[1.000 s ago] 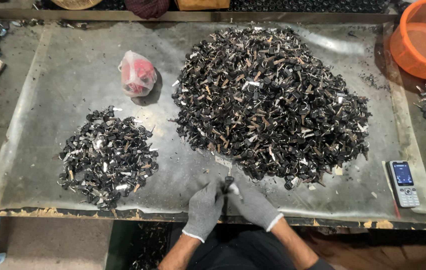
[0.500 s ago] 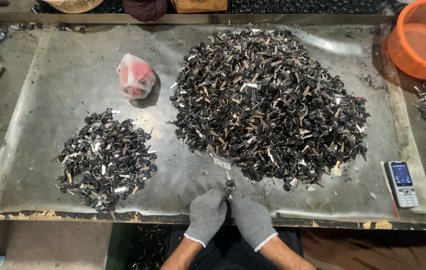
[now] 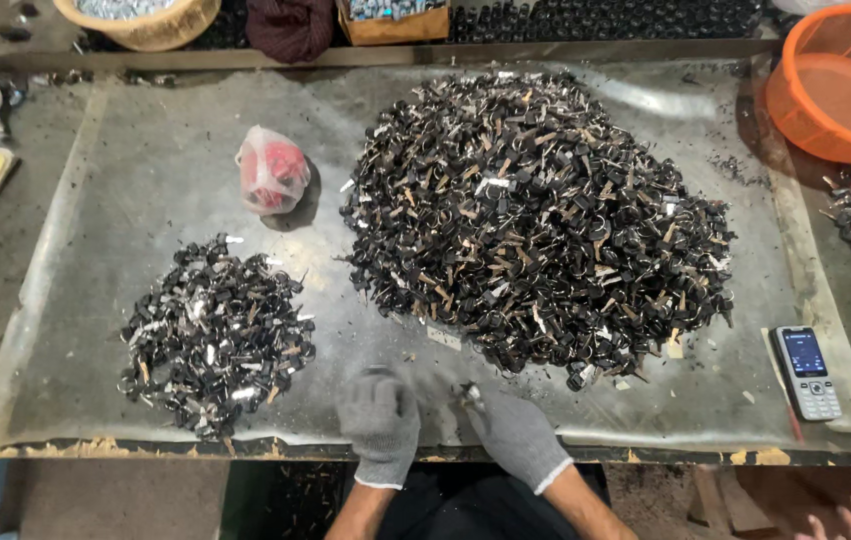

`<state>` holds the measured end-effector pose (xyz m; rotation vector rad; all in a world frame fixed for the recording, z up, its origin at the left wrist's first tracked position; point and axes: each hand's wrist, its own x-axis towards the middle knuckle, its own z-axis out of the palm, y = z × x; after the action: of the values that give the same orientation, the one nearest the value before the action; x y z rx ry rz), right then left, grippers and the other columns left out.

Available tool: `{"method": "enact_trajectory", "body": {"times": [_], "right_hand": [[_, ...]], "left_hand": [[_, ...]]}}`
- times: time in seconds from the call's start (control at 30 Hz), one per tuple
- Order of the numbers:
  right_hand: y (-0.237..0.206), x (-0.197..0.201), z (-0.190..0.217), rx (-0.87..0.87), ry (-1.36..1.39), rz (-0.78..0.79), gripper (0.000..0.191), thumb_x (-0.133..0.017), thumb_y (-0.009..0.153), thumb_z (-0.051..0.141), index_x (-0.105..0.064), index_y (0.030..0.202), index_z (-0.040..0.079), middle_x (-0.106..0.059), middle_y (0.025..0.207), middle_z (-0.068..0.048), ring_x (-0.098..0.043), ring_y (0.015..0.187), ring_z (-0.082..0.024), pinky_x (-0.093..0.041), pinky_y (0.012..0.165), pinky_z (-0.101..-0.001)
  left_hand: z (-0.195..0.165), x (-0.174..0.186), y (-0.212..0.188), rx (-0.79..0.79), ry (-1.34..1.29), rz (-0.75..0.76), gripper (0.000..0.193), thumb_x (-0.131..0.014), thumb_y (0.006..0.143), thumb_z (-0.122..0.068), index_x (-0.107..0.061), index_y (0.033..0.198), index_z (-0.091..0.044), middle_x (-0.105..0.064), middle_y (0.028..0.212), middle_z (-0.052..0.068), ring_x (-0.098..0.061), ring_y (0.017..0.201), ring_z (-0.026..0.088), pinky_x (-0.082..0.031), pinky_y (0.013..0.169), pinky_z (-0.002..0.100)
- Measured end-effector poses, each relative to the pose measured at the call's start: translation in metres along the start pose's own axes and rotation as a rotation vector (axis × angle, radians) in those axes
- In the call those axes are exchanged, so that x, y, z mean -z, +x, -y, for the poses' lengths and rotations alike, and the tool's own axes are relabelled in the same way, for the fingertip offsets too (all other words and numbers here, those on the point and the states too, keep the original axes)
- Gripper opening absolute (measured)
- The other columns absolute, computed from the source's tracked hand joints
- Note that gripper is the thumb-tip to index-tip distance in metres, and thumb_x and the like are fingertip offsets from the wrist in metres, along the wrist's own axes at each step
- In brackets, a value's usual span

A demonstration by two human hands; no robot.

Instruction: The person, wearing gloves, picks small black metal components one at a time from a large pile on a workbench and places selected pieces into a separate smaller pile beside it, continuously sorting through the heap.

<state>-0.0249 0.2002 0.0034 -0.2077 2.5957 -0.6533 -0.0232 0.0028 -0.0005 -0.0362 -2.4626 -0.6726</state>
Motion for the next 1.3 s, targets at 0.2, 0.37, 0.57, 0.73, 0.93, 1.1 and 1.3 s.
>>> {"method": "enact_trajectory", "body": {"times": [0.2,0.37,0.57,0.73,0.93,1.1,1.3], "right_hand": [[0.0,-0.02,-0.007,0.03,0.006,-0.152,0.034,-0.061,0.097,0.037,-0.058,0.114,0.008,-0.073,0.078,-0.018,-0.073,0.076,-0.04,-0.058,0.068,-0.0533],[-0.01,-0.016,-0.007,0.041,0.236,-0.321,0.036,-0.068,0.091,0.026,-0.058,0.117,0.004,-0.073,0.08,-0.02,-0.073,0.077,-0.039,-0.058,0.068,-0.0514],[-0.027,-0.016,-0.008,0.267,0.388,-0.593,0.05,-0.078,0.075,0.016,-0.062,0.119,0.001,-0.073,0.097,-0.022,-0.072,0.087,-0.037,-0.058,0.074,-0.0456],[-0.017,-0.017,-0.007,0.037,0.618,-0.289,0.045,-0.074,0.076,0.012,-0.064,0.119,0.006,-0.075,0.089,-0.011,-0.077,0.083,-0.027,-0.06,0.071,-0.0408],[-0.011,0.005,-0.002,-0.228,0.923,-0.085,0.043,-0.083,0.081,0.018,-0.057,0.112,0.002,-0.062,0.073,-0.008,-0.053,0.048,-0.015,-0.043,0.042,-0.0309],[-0.012,0.01,0.001,-0.16,0.95,-0.089,0.046,-0.085,0.078,0.017,-0.056,0.112,0.006,-0.064,0.074,-0.003,-0.053,0.045,-0.008,-0.043,0.037,-0.0247],[-0.012,0.003,-0.009,-0.187,0.951,-0.038,0.034,-0.075,0.087,0.021,-0.06,0.113,0.006,-0.064,0.075,-0.004,-0.053,0.048,-0.009,-0.042,0.04,-0.0257]], "left_hand": [[-0.019,-0.035,0.061,-0.004,-0.201,0.255,0.045,-0.078,0.075,-0.02,-0.071,0.118,-0.007,-0.066,0.109,0.017,-0.061,0.1,0.036,-0.045,0.089,0.053],[-0.032,-0.048,0.056,0.067,-0.113,0.261,0.025,-0.065,0.096,-0.015,-0.067,0.121,-0.012,-0.065,0.103,0.013,-0.062,0.098,0.034,-0.048,0.086,0.049],[-0.049,-0.008,-0.027,0.129,-0.494,0.301,0.026,-0.062,0.093,-0.006,-0.064,0.118,-0.003,-0.062,0.111,0.021,-0.062,0.099,0.04,-0.05,0.082,0.049],[-0.045,-0.001,-0.035,0.222,-0.584,0.501,0.021,-0.064,0.093,-0.008,-0.068,0.113,-0.003,-0.068,0.107,0.017,-0.067,0.1,0.037,-0.054,0.086,0.044],[-0.03,0.012,-0.008,0.321,-0.777,0.656,0.033,-0.061,0.087,-0.005,-0.072,0.118,-0.001,-0.071,0.117,0.012,-0.071,0.108,0.022,-0.057,0.095,0.034],[-0.031,0.017,-0.003,0.378,-0.939,0.782,0.039,-0.067,0.08,-0.002,-0.07,0.12,0.002,-0.07,0.115,0.013,-0.067,0.106,0.021,-0.054,0.093,0.033],[-0.025,0.015,-0.001,0.588,-0.823,0.823,0.028,-0.075,0.083,-0.011,-0.077,0.11,-0.008,-0.077,0.103,0.003,-0.073,0.092,0.017,-0.061,0.083,0.033]]}}
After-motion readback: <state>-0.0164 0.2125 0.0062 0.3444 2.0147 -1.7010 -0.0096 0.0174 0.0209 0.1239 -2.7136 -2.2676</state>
